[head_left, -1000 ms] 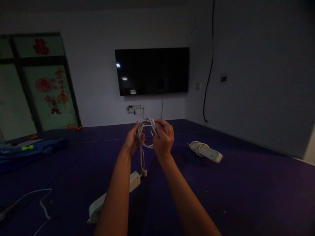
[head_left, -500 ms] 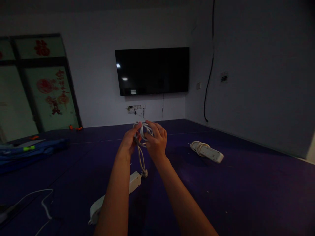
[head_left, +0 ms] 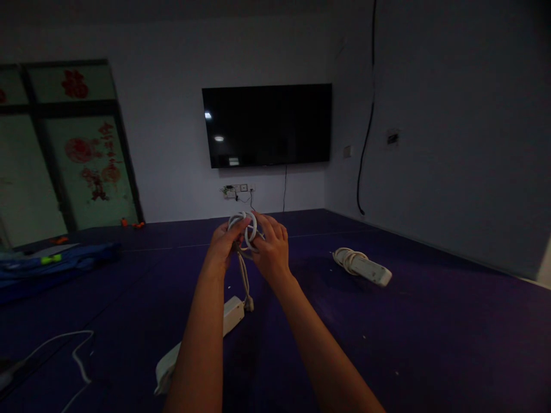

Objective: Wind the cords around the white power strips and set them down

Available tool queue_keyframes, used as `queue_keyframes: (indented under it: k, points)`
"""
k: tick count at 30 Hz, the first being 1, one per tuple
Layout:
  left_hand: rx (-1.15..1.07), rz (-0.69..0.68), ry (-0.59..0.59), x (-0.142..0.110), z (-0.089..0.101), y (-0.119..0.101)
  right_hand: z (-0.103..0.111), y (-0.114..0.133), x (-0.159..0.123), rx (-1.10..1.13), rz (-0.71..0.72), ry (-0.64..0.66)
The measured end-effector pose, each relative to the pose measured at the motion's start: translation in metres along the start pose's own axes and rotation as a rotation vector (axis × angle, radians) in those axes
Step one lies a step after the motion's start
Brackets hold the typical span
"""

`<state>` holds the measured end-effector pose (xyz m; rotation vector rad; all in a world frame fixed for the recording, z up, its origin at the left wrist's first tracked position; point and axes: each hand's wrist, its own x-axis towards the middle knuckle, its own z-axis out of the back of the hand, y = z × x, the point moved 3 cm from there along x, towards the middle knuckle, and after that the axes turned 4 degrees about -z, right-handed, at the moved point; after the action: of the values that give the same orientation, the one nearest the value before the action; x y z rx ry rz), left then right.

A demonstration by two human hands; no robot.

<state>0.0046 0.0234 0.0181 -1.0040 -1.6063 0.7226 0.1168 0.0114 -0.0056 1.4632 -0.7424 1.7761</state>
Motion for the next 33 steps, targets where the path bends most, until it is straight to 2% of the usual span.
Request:
queue_keyframes:
  k: [5, 8, 11, 13, 15, 17, 18, 19, 20, 21, 23, 25, 26, 29, 31, 33]
  points:
    - [0.021, -0.009, 0.112, -0.003, -0.004, -0.003, 0.0, 0.0, 0.002, -0.028, -0.041, 0.001]
    - [0.019, -0.039, 0.097, -0.003, -0.004, -0.006, 0.003, 0.001, 0.004, 0.01, -0.023, 0.014]
    - [-0.007, -0.078, 0.055, -0.002, 0.0, -0.006, 0.012, 0.001, 0.003, 0.184, 0.044, -0.007]
    - [-0.038, -0.081, 0.072, -0.002, 0.002, -0.005, 0.02, -0.001, 0.001, 0.351, 0.055, -0.087]
    - [-0.071, -0.05, 0.116, -0.002, 0.003, -0.003, 0.026, -0.008, 0.0, 0.477, -0.059, -0.237]
    - [-0.105, -0.002, 0.142, -0.002, 0.004, -0.002, 0.024, -0.02, -0.001, 0.531, -0.293, -0.368]
    - [-0.124, 0.015, 0.145, -0.002, 0.004, -0.001, 0.021, -0.026, -0.001, 0.548, -0.423, -0.382]
    - [-0.142, 0.027, 0.147, -0.001, 0.003, -0.001, 0.015, -0.033, 0.0, 0.579, -0.549, -0.352]
    - [-0.158, 0.035, 0.151, -0.001, 0.003, -0.002, 0.008, -0.039, 0.001, 0.636, -0.671, -0.267]
    - [-0.17, 0.038, 0.157, -0.001, 0.002, -0.002, 0.0, -0.045, 0.002, 0.726, -0.788, -0.137]
    - [-0.179, 0.037, 0.179, -0.002, 0.001, -0.004, -0.016, -0.052, 0.0, 0.981, -1.001, 0.205]
    - [-0.176, 0.032, 0.185, -0.003, 0.001, -0.006, -0.024, -0.054, -0.004, 1.215, -1.134, 0.486]
    - [-0.173, 0.033, 0.188, -0.003, 0.001, -0.006, -0.024, -0.054, -0.005, 1.296, -1.16, 0.564]
    - [-0.166, 0.046, 0.202, -0.006, 0.0, -0.007, -0.02, -0.055, -0.006, 1.406, -1.128, 0.582]
    - [-0.153, 0.063, 0.21, -0.007, -0.001, -0.006, -0.019, -0.055, -0.005, 1.438, -1.089, 0.516]
    - [-0.128, 0.083, 0.206, -0.006, 0.001, -0.006, -0.017, -0.058, -0.002, 1.444, -1.084, 0.378]
